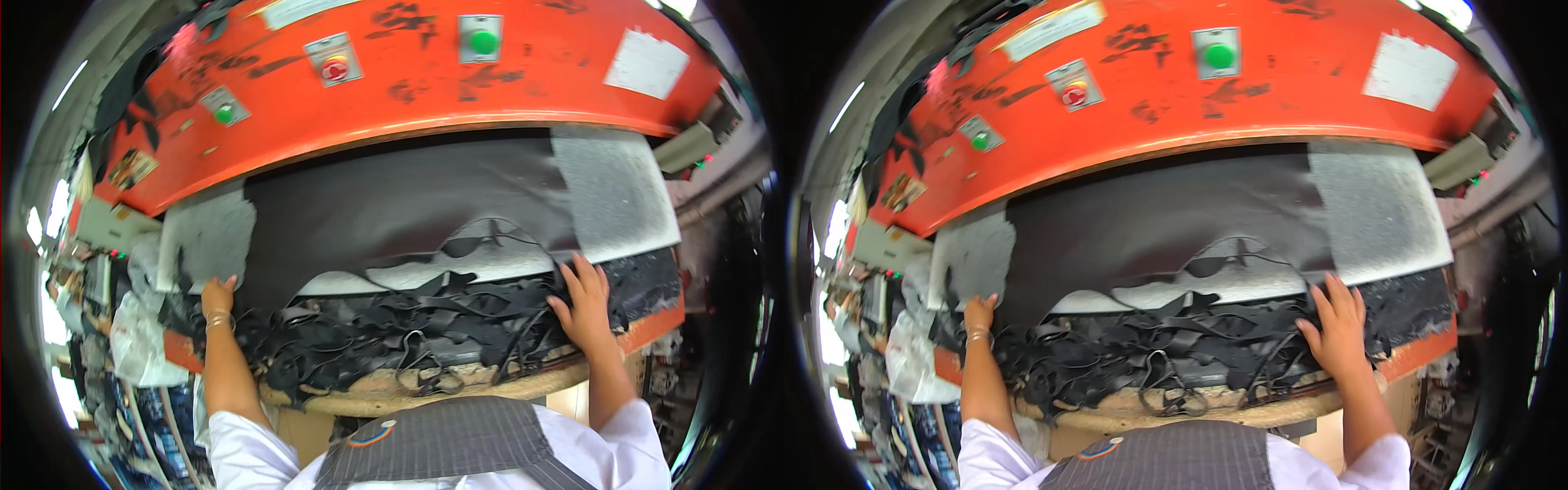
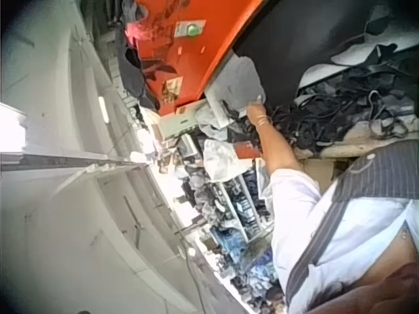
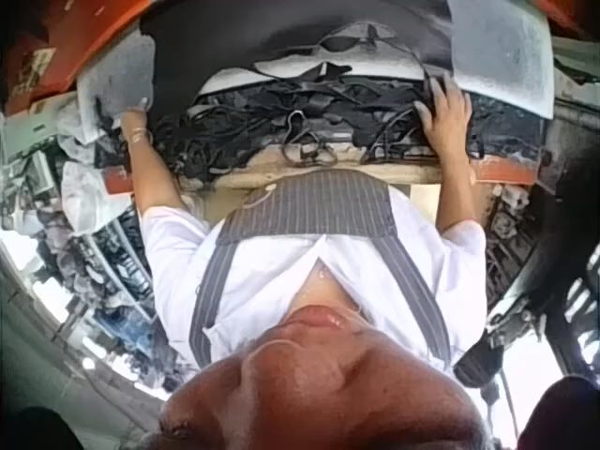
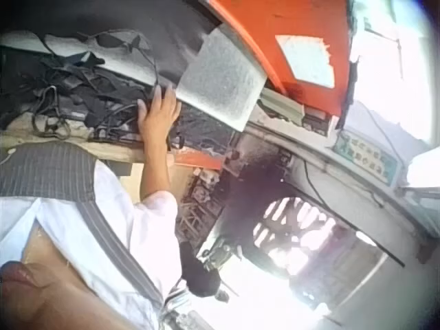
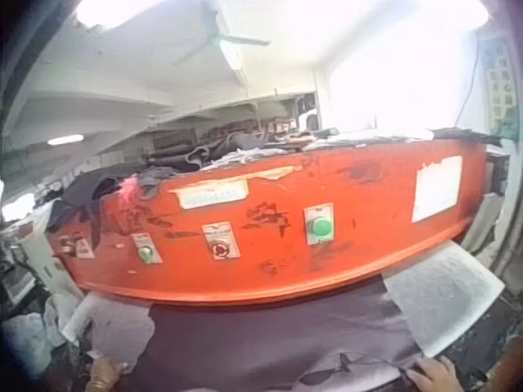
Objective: Using a hydraulic die-cutting machine to cut shoe components from a sheet of synthetic material using metal dies.
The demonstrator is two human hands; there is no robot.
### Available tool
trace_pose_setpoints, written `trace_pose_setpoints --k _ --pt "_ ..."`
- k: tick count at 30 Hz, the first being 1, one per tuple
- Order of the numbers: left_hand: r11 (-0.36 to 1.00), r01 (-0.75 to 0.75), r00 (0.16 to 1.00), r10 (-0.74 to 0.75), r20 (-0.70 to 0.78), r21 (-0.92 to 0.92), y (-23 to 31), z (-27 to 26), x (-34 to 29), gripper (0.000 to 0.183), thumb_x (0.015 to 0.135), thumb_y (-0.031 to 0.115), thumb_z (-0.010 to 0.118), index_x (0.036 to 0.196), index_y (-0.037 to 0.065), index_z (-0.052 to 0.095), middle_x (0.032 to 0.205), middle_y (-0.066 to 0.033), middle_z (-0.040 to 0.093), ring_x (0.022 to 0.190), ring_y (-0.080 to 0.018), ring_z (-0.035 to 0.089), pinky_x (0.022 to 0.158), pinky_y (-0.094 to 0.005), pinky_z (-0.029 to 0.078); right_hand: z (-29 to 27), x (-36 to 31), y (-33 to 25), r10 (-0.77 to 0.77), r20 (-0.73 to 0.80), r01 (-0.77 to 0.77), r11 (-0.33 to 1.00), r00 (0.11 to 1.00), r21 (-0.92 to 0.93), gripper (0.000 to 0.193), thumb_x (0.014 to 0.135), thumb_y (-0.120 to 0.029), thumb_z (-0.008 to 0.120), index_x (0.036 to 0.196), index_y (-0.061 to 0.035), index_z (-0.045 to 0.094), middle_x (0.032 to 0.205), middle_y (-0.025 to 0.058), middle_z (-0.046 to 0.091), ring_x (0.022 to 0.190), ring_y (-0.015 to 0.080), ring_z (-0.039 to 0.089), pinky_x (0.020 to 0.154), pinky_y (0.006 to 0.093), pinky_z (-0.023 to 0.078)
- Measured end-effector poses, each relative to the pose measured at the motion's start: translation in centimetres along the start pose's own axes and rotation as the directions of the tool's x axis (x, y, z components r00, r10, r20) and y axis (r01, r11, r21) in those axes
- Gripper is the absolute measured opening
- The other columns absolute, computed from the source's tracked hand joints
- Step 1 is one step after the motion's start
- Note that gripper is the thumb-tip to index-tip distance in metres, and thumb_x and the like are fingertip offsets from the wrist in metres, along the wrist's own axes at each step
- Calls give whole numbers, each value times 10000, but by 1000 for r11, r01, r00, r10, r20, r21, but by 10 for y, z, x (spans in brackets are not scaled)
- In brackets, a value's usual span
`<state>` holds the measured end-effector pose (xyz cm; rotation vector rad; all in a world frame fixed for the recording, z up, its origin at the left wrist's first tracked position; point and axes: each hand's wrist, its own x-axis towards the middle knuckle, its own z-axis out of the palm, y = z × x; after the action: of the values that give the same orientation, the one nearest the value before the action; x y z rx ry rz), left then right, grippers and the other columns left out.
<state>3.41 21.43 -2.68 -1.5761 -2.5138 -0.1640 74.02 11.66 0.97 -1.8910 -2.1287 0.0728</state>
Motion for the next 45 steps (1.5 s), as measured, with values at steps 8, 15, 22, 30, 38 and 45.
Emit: trace_pose_setpoints --k 8,15,22,30,38,45 --pt "506 544 833 -232 502 -670 78 4 57 504 839 518 667 914 20 671 744 -62 657 565 -129 564 509 -263 446 16 -69 -70 4 31 -10 983 1000 181 473 767 -166 706 1188 -12 555 1199 190 525 1128 381 480 977 478 337" --pt "857 188 926 8 378 -479 113 16 126 530 792 506 699 795 -23 666 887 -166 690 709 -272 635 640 -389 495 28 -68 -117 334 -43 -332 942 942 43 558 826 -240 696 1274 22 490 1320 254 437 1218 425 403 1037 505 314" --pt "918 -98 955 196 224 -384 112 48 170 406 876 416 630 890 12 663 941 -176 682 967 -377 628 825 -439 486 72 -44 -170 620 -89 -619 784 780 45 673 813 -210 712 1373 -16 394 1384 249 357 1242 436 386 1049 485 335" --pt "893 -402 908 362 -209 -203 91 73 188 365 891 366 604 1115 78 625 1160 -120 600 1137 -312 515 936 -459 401 104 -54 -171 638 -357 -705 704 683 -91 594 834 -270 694 1302 -5 443 1176 258 498 1122 425 495 966 446 405" --pt "504 -767 546 838 10 -397 109 49 84 622 908 470 536 1427 152 411 1506 -144 336 1420 -347 233 1141 -570 148 66 11 -212 761 80 -690 623 644 -369 468 835 -406 678 1003 30 637 932 244 670 903 419 642 774 466 491" --pt "618 -715 691 696 -195 -326 22 54 88 602 838 397 643 1300 35 507 1357 -179 482 1278 -371 421 1039 -524 335 62 117 -153 516 -192 -527 850 835 -9 463 858 -399 654 1067 14 651 1022 220 660 957 367 630 847 422 490"
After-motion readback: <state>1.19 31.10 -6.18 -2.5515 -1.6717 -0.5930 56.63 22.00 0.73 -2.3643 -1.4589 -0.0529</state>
